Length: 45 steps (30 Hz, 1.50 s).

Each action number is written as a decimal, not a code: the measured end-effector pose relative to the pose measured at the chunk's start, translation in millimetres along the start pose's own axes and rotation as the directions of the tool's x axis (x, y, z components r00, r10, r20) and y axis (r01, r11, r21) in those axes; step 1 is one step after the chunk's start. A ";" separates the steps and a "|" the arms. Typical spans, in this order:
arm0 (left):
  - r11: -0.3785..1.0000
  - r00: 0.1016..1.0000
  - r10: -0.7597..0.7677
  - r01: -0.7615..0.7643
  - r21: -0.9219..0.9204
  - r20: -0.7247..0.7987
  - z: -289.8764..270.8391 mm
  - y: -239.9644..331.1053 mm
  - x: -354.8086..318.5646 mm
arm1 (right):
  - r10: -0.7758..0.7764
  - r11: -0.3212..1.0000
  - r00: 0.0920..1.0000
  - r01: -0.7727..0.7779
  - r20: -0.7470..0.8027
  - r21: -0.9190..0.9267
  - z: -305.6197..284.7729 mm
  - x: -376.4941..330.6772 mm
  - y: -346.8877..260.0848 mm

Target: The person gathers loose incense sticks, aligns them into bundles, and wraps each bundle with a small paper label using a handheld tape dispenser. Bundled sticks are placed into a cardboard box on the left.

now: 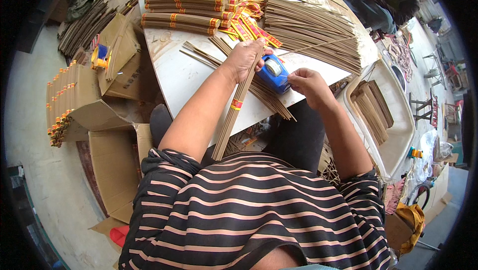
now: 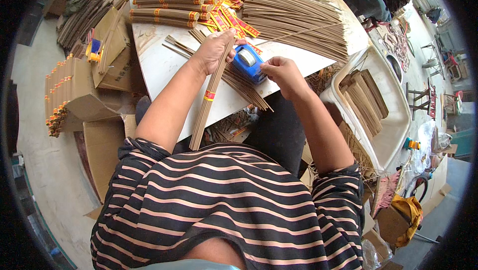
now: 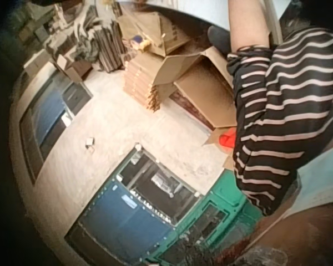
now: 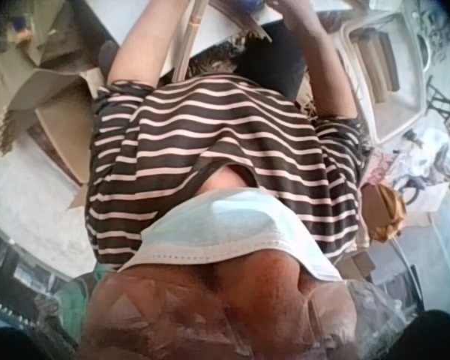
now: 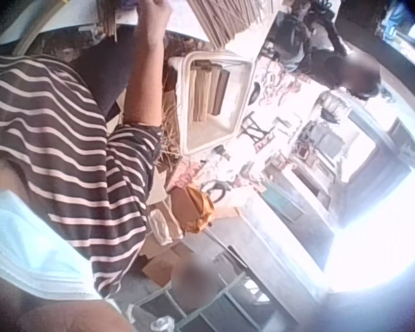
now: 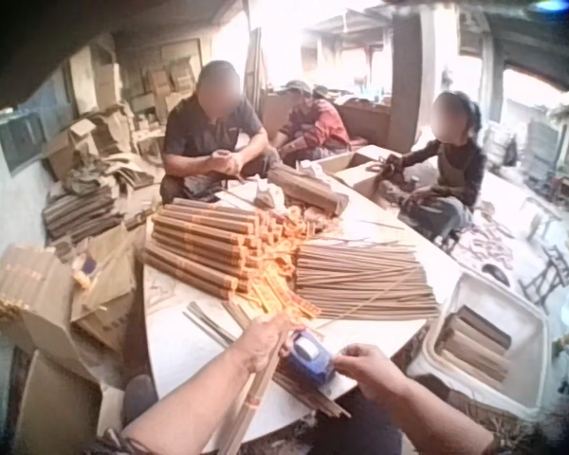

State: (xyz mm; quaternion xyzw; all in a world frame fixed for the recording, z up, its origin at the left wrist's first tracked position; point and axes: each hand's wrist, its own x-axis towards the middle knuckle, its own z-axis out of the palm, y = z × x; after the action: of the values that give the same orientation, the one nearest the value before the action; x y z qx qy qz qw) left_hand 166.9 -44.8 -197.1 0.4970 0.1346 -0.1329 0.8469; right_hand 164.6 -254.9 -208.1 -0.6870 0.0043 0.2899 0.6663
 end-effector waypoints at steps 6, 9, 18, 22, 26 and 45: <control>0.999 1.000 0.026 -0.026 0.045 -0.003 1.1 -0.6 -0.6 | -0.016 0.964 1.000 0.018 -0.010 0.266 -5.6 -13.9 18.0; 0.998 0.999 0.025 -0.024 0.065 -0.020 2.2 -1.8 -0.3 | 0.001 0.977 0.999 0.009 -0.047 0.215 -2.4 -16.2 21.2; 0.995 1.000 0.017 -0.017 0.103 0.002 0.6 -1.2 -2.2 | -0.018 1.000 0.987 0.015 -0.162 -0.021 7.8 -13.2 22.1; 0.993 1.000 0.026 -0.026 0.119 0.000 1.1 -2.6 -1.5 | 0.031 0.997 0.988 -0.040 -0.151 -0.059 8.0 -13.0 17.1; 0.991 0.999 0.030 -0.026 0.133 -0.030 6.5 -1.4 0.8 | 0.019 0.996 0.989 -0.032 -0.150 -0.087 1.4 -3.6 31.0; 0.987 0.981 0.015 -0.046 0.152 0.195 34.0 55.2 -151.6 | -0.462 0.883 0.817 0.461 0.346 0.090 60.9 -95.9 -102.9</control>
State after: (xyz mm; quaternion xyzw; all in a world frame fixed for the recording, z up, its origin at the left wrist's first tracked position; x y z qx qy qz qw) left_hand 49.2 -34.9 -82.0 0.5486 0.0333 -0.1777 0.8163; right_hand 101.3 -223.9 -72.0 -0.6023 -0.2831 0.2400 0.7067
